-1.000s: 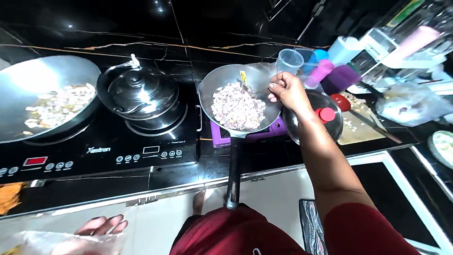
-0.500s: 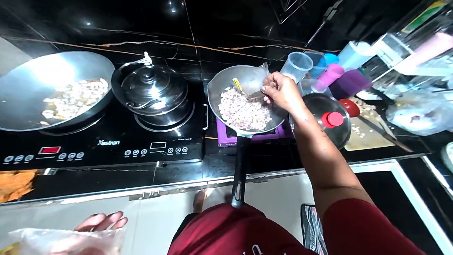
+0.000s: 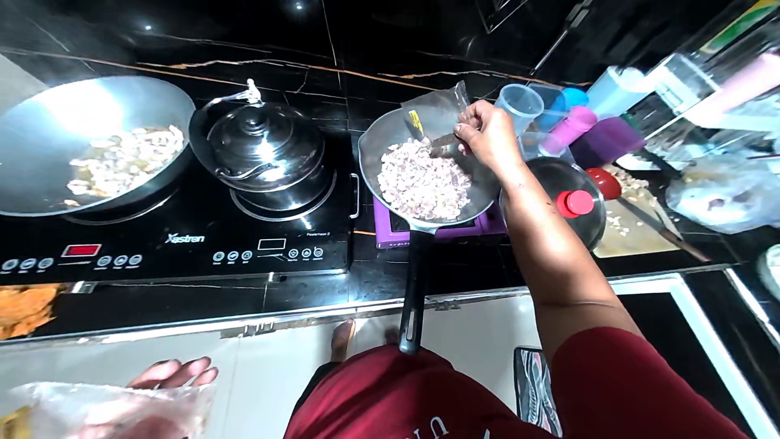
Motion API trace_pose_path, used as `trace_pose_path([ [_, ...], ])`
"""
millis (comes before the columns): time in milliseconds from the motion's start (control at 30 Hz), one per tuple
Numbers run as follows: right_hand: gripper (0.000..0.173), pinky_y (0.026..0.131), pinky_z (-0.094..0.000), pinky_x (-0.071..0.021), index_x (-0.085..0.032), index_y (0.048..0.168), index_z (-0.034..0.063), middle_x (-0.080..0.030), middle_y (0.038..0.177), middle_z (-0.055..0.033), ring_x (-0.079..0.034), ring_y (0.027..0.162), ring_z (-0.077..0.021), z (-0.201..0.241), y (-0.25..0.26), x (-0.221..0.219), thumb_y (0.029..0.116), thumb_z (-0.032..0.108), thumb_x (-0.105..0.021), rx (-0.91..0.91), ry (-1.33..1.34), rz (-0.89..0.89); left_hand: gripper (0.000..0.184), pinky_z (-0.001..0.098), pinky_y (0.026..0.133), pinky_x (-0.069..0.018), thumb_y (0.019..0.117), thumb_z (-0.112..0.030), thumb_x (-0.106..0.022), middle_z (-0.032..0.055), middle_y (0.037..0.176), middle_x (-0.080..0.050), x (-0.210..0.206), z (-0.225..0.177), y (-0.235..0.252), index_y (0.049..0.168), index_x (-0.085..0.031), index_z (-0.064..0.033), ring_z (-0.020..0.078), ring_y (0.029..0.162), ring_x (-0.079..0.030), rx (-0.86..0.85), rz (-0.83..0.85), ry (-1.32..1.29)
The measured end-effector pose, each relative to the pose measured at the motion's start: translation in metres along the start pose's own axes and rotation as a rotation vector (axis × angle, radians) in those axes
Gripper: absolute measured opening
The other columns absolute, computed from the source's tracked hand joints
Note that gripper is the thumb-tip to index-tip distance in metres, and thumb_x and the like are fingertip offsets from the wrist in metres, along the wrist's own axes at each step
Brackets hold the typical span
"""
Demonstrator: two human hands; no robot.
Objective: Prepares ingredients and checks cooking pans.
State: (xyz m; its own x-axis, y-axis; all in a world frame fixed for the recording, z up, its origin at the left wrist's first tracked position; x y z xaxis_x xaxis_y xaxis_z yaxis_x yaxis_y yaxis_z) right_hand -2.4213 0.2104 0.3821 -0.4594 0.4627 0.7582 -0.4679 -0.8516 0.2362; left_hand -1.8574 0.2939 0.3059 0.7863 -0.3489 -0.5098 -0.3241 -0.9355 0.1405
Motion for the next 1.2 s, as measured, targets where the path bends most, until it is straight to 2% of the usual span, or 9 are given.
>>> trace_pose_path([
  [167,0.027,0.083,-0.0491,-0.0599,-0.065,0.121,-0.0005,-0.071,0.105,-0.0175,-0.073,0.088,-0.0282,-0.006,-0.011,0.012,0.1001,0.016,-0.063,0.038,-0.053,-0.138,0.030,0.0467,0.101,-0.0548,0.0936,-0.026,-0.068,0.0127,0.127,-0.069,0.001,0.001,0.005,0.120,-0.071,-0.0120,0.0296,0.116,-0.067,0.001,-0.001,0.003],
  [267,0.026,0.081,-0.0459,-0.0614,-0.066,0.118,-0.0007,-0.072,0.104,-0.0163,-0.073,0.085,-0.0249,-0.017,-0.022,0.019,0.1002,0.018,-0.063,0.049,-0.044,-0.217,0.030,0.0460,0.100,-0.0556,0.0927,-0.026,-0.069,0.0121,0.125,-0.070,0.000,0.003,0.008,0.120,-0.071,-0.0123,0.0290,0.115,-0.068,0.009,-0.003,0.010],
  [533,0.028,0.079,-0.0465,-0.0589,-0.064,0.118,-0.0024,-0.071,0.100,-0.0178,-0.072,0.084,-0.0263,-0.036,-0.059,0.032,0.1009,0.019,-0.062,0.048,-0.075,-0.314,0.032,0.0441,0.102,-0.0549,0.0940,-0.029,-0.068,0.0117,0.127,-0.069,-0.002,0.011,0.018,0.122,-0.071,-0.0133,0.0280,0.116,-0.068,0.039,0.051,-0.004],
  [667,0.025,0.075,-0.0415,-0.0587,-0.066,0.115,-0.0005,-0.072,0.096,-0.0138,-0.071,0.079,-0.0204,-0.040,-0.076,0.035,0.1004,0.020,-0.062,0.066,-0.047,-0.372,0.032,0.0452,0.101,-0.0550,0.0940,-0.030,-0.068,0.0121,0.128,-0.069,-0.001,0.017,0.022,0.122,-0.071,-0.0143,0.0290,0.117,-0.067,0.038,0.069,-0.009],
  [800,0.023,0.070,-0.0330,-0.0613,-0.066,0.114,0.0005,-0.072,0.092,-0.0087,-0.071,0.073,-0.0122,-0.035,-0.088,0.028,0.1001,0.019,-0.063,0.086,0.043,-0.368,0.033,0.0446,0.101,-0.0553,0.0942,-0.031,-0.068,0.0125,0.128,-0.068,-0.005,0.018,0.023,0.122,-0.071,-0.0134,0.0291,0.117,-0.067,0.047,0.079,-0.013],
  [900,0.023,0.072,-0.0392,-0.0619,-0.067,0.114,-0.0010,-0.073,0.094,-0.0126,-0.072,0.075,-0.0178,-0.028,-0.091,0.014,0.0994,0.017,-0.063,0.114,0.068,-0.296,0.033,0.0451,0.101,-0.0554,0.0936,-0.030,-0.068,0.0134,0.129,-0.068,-0.007,0.020,0.021,0.122,-0.071,-0.0126,0.0298,0.118,-0.067,0.045,0.077,-0.028],
  [1033,0.022,0.070,-0.0329,-0.0604,-0.067,0.113,-0.0001,-0.074,0.093,-0.0105,-0.071,0.074,-0.0140,-0.015,-0.093,0.008,0.0996,0.017,-0.062,0.194,0.059,-0.345,0.033,0.0456,0.101,-0.0550,0.0936,-0.031,-0.068,0.0129,0.129,-0.068,-0.010,0.022,0.017,0.122,-0.071,-0.0129,0.0295,0.118,-0.067,0.028,0.072,-0.035],
  [1100,0.022,0.074,-0.0370,-0.0604,-0.068,0.113,-0.0017,-0.075,0.097,-0.0141,-0.073,0.079,-0.0193,-0.008,-0.092,0.000,0.0991,0.014,-0.063,0.235,0.034,-0.297,0.033,0.0458,0.101,-0.0556,0.0935,-0.031,-0.068,0.0126,0.129,-0.068,-0.013,0.023,0.013,0.121,-0.071,-0.0134,0.0294,0.117,-0.067,0.023,0.064,-0.023],
  [1200,0.021,0.073,-0.0335,-0.0600,-0.068,0.112,-0.0001,-0.075,0.095,-0.0113,-0.073,0.078,-0.0160,-0.002,-0.082,-0.001,0.0997,0.016,-0.063,0.258,0.065,-0.323,0.032,0.0448,0.099,-0.0565,0.0929,-0.033,-0.070,0.0105,0.128,-0.069,-0.019,0.026,0.009,0.120,-0.072,-0.0149,0.0279,0.116,-0.068,0.005,0.042,-0.008],
])
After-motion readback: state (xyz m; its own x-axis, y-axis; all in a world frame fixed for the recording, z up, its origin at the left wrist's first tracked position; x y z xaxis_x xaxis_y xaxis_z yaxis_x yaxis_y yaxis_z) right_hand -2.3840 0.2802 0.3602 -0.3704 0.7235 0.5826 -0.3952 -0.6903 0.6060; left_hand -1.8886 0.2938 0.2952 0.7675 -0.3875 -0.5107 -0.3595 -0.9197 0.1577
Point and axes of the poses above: each hand's wrist, its own y-axis towards the middle knuckle, its own x-axis out of the back of the hand, z = x × y, the point moved 4 cm from there along y, towards the middle knuckle
